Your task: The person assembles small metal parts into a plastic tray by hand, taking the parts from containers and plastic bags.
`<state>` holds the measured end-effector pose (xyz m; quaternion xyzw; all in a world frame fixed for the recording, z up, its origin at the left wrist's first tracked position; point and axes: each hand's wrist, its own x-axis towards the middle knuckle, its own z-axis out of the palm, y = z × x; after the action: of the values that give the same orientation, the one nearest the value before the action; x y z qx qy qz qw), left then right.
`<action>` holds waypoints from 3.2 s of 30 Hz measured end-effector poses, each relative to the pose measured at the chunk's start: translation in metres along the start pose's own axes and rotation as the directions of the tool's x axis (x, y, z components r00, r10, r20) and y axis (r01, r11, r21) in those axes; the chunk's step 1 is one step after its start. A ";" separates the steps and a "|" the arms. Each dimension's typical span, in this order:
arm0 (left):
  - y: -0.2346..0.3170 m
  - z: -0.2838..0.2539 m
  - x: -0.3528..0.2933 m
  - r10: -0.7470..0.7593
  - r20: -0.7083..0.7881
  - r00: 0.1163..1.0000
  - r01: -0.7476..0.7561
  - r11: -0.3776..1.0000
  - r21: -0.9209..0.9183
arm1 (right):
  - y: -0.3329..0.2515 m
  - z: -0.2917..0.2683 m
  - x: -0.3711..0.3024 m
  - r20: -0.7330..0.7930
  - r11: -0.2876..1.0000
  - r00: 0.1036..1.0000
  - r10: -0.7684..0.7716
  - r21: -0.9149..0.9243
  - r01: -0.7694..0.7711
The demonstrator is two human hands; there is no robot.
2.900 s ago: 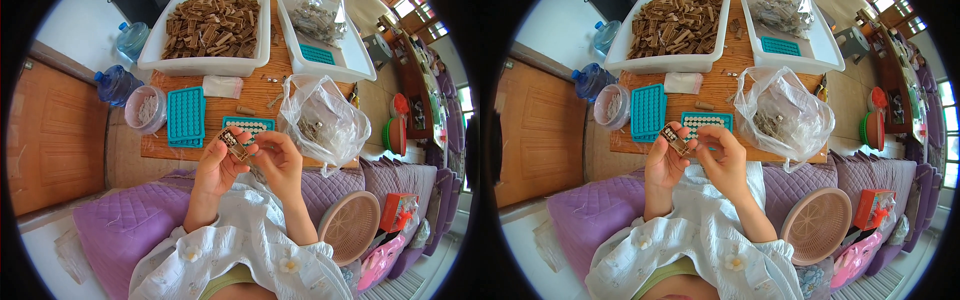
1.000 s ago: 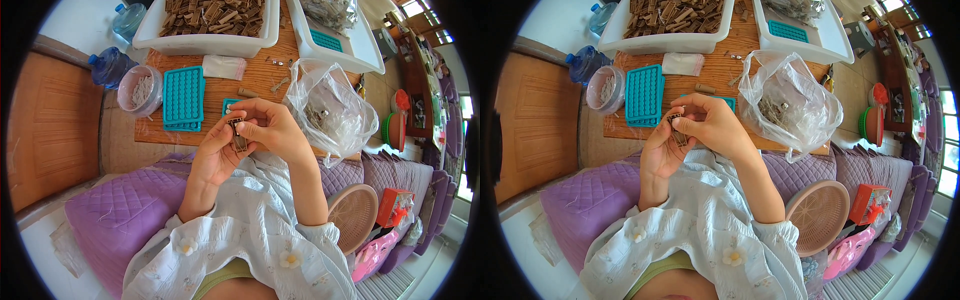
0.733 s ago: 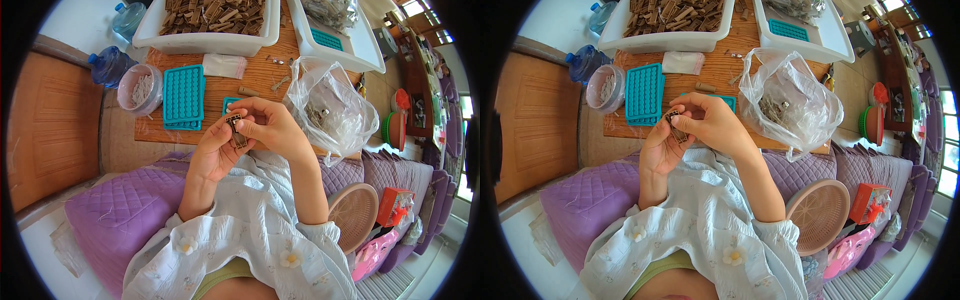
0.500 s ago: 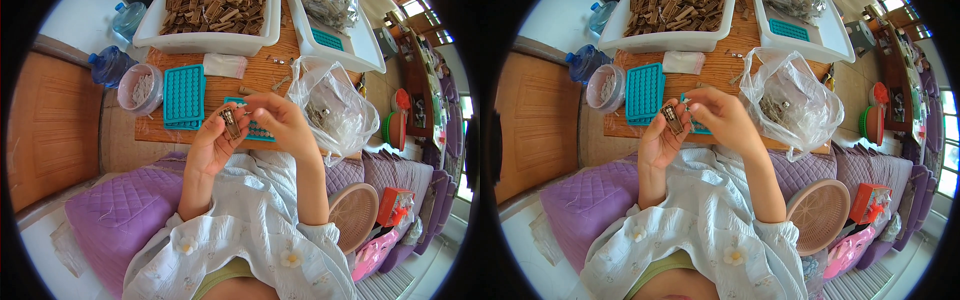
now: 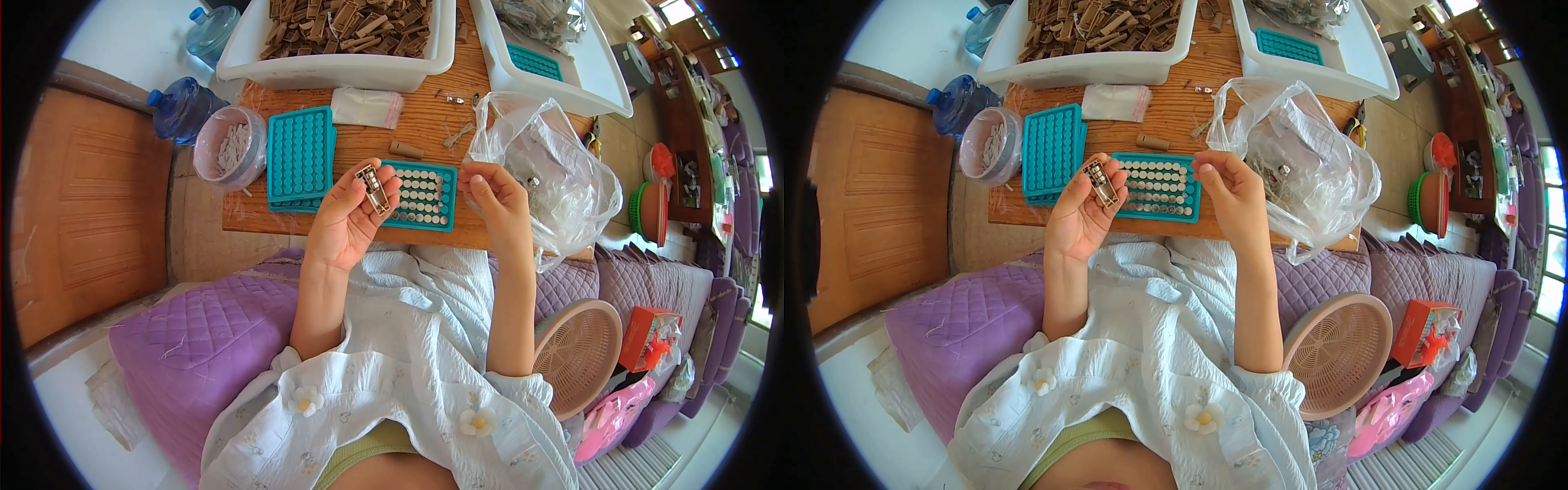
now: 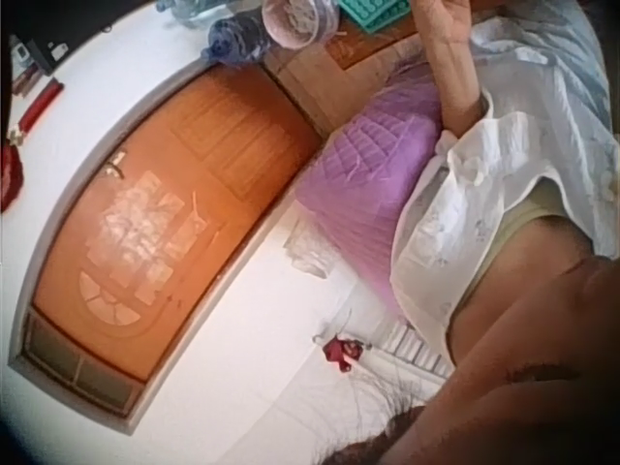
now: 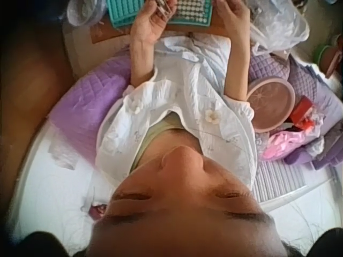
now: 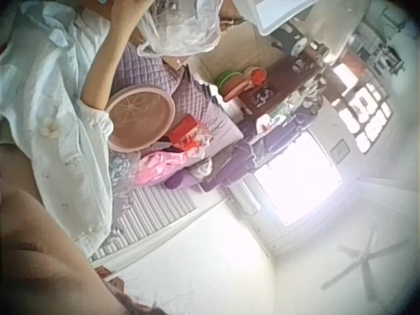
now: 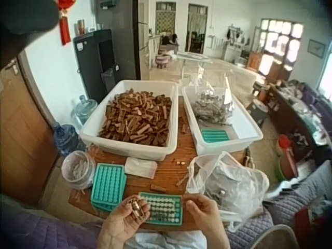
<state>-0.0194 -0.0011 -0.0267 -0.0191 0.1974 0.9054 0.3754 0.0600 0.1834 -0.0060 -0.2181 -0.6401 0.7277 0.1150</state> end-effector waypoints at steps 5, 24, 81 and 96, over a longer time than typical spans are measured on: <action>-0.001 0.001 0.002 0.024 -0.002 1.000 -0.024 0.999 0.032 | 0.010 -0.005 0.001 -0.028 0.999 0.999 -0.023 -0.035 0.022; -0.005 0.011 0.013 -0.076 0.101 0.992 0.062 0.989 0.136 | 0.027 -0.043 0.000 -0.194 0.475 0.891 -0.411 -0.880 0.027; -0.035 0.047 0.017 -0.092 0.139 0.986 0.031 0.921 0.388 | 0.008 0.016 -0.004 0.290 0.923 0.948 -0.134 0.385 0.013; -0.030 0.059 0.015 0.063 0.162 0.985 -0.100 0.968 0.232 | 0.010 0.008 -0.015 0.189 0.962 0.946 -0.263 0.127 0.242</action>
<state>-0.0027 0.0500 0.0149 0.1042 0.2760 0.8885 0.3515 0.0711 0.1681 -0.0125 -0.0522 -0.6332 0.7571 0.1522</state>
